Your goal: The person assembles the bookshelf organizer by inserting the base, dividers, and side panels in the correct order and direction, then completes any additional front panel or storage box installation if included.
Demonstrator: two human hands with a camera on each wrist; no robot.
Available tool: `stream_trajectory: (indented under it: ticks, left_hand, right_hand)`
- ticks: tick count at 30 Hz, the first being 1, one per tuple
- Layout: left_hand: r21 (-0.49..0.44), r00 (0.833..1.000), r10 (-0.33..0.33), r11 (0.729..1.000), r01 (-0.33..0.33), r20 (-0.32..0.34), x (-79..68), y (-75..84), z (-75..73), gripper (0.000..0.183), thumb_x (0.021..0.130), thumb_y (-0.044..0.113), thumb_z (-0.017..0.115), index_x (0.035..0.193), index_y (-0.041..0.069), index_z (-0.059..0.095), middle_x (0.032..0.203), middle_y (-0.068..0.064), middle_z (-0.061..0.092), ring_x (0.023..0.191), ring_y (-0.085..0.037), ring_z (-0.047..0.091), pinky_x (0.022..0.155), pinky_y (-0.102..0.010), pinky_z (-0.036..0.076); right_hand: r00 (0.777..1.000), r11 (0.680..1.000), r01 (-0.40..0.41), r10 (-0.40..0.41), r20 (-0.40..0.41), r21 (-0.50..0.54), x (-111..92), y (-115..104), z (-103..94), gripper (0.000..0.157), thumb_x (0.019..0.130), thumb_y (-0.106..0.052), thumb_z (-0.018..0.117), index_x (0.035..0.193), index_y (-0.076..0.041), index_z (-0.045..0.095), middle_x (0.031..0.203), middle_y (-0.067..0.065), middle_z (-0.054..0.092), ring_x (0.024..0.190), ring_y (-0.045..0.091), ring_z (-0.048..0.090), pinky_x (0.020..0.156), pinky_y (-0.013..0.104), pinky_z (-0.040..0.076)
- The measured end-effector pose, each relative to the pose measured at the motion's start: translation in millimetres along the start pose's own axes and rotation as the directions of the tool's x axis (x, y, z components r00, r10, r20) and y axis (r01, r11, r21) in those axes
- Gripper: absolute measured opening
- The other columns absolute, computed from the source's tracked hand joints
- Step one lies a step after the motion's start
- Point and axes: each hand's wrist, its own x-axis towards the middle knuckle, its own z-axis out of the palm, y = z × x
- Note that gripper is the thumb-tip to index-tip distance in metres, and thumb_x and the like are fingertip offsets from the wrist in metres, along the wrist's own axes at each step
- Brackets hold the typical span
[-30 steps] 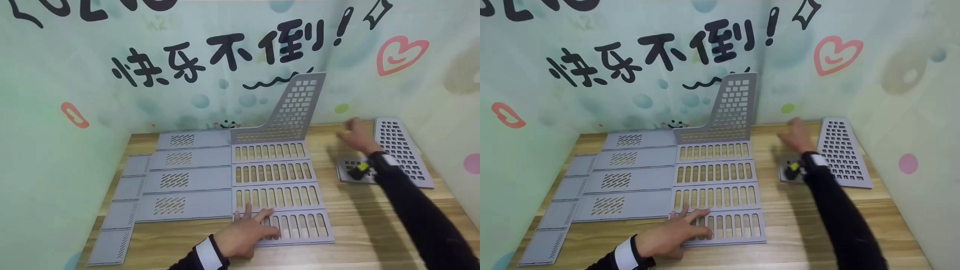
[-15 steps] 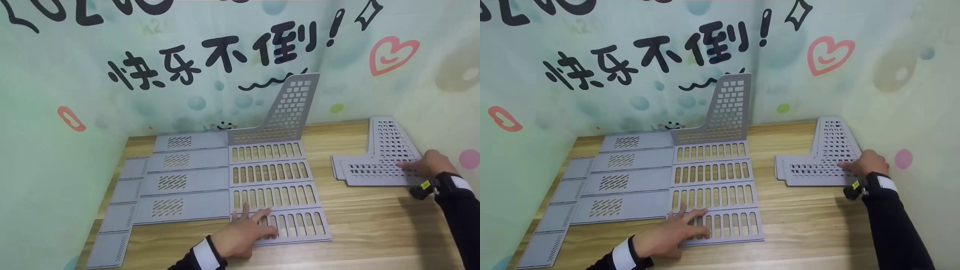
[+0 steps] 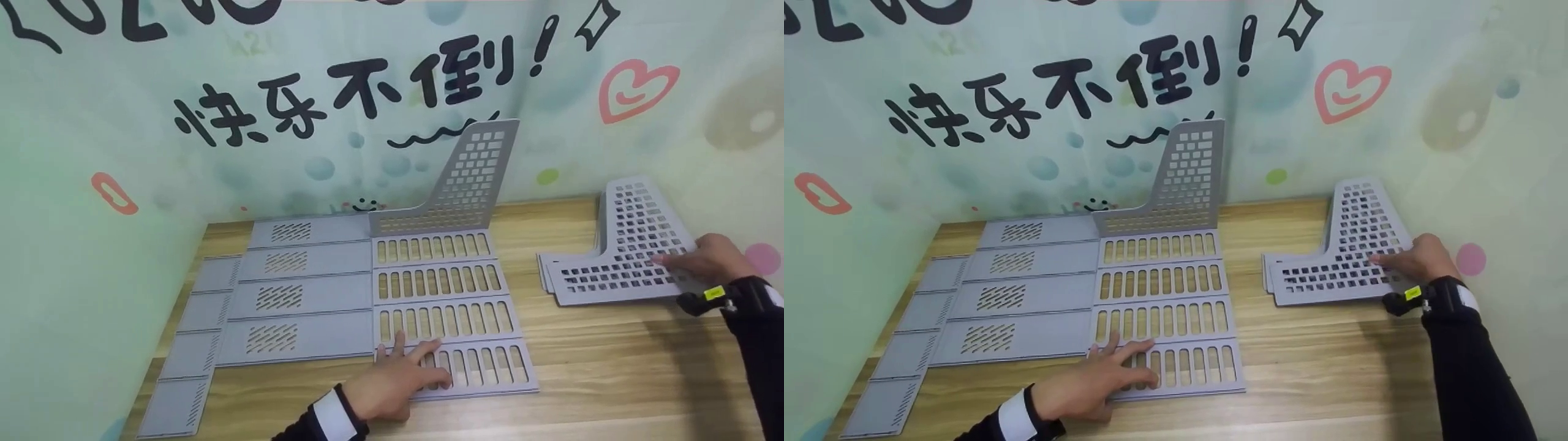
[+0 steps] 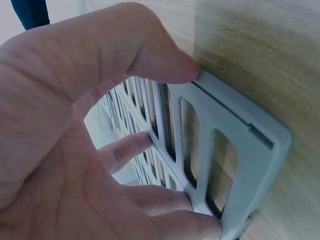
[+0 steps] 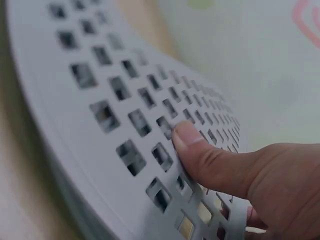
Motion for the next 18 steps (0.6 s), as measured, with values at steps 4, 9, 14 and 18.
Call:
stream_trajectory:
  ticks: [4,9,14,18]
  left_hand:
    - [0.014,1.0,-0.005,1.0,0.005,0.004,0.4,-0.3,-0.8,0.087,0.066,-0.006,0.086,0.129,0.049,0.06,0.166,0.006,0.016,0.139,-0.065,0.013,0.099,-0.08,0.029]
    - [0.023,1.0,0.016,1.0,-0.016,-0.01,-0.7,-0.9,-0.5,0.085,0.067,-0.006,0.085,0.129,0.047,0.06,0.166,0.004,0.017,0.137,-0.067,0.015,0.097,-0.08,0.031]
    - [0.028,0.999,0.032,0.999,-0.032,-0.029,-2.5,-0.8,1.0,0.085,0.066,-0.006,0.085,0.129,0.046,0.06,0.166,0.003,0.019,0.136,-0.068,0.017,0.094,-0.08,0.034]
    - [0.032,0.999,0.029,0.999,-0.028,-0.026,-1.9,-0.4,1.8,0.086,0.066,-0.005,0.085,0.13,0.046,0.06,0.166,0.003,0.018,0.136,-0.068,0.017,0.095,-0.08,0.033]
  right_hand:
    - [0.994,0.988,0.103,-0.097,-0.051,0.116,-2.3,-0.7,-3.6,0.064,0.089,-0.035,0.08,0.115,0.014,0.047,0.077,0.005,0.067,0.068,0.021,0.065,0.057,0.035,0.057]
    - [0.989,0.925,0.145,-0.133,-0.059,0.35,-2.7,-2.7,-4.4,0.044,0.095,-0.023,0.075,0.116,0.003,0.047,0.077,-0.005,0.069,0.067,0.014,0.068,0.056,0.03,0.057]
    - [0.967,0.808,0.208,-0.256,0.01,0.551,-1.7,-0.3,-7.7,0.023,0.1,-0.014,0.067,0.113,-0.008,0.049,0.09,-0.002,0.075,0.077,0.016,0.072,0.062,0.03,0.058]
    - [0.908,0.633,0.329,-0.417,-0.05,0.701,-3.1,4.1,-1.5,0.025,0.102,-0.004,0.058,0.126,-0.006,0.049,0.106,0.003,0.075,0.09,0.018,0.072,0.068,0.03,0.059]
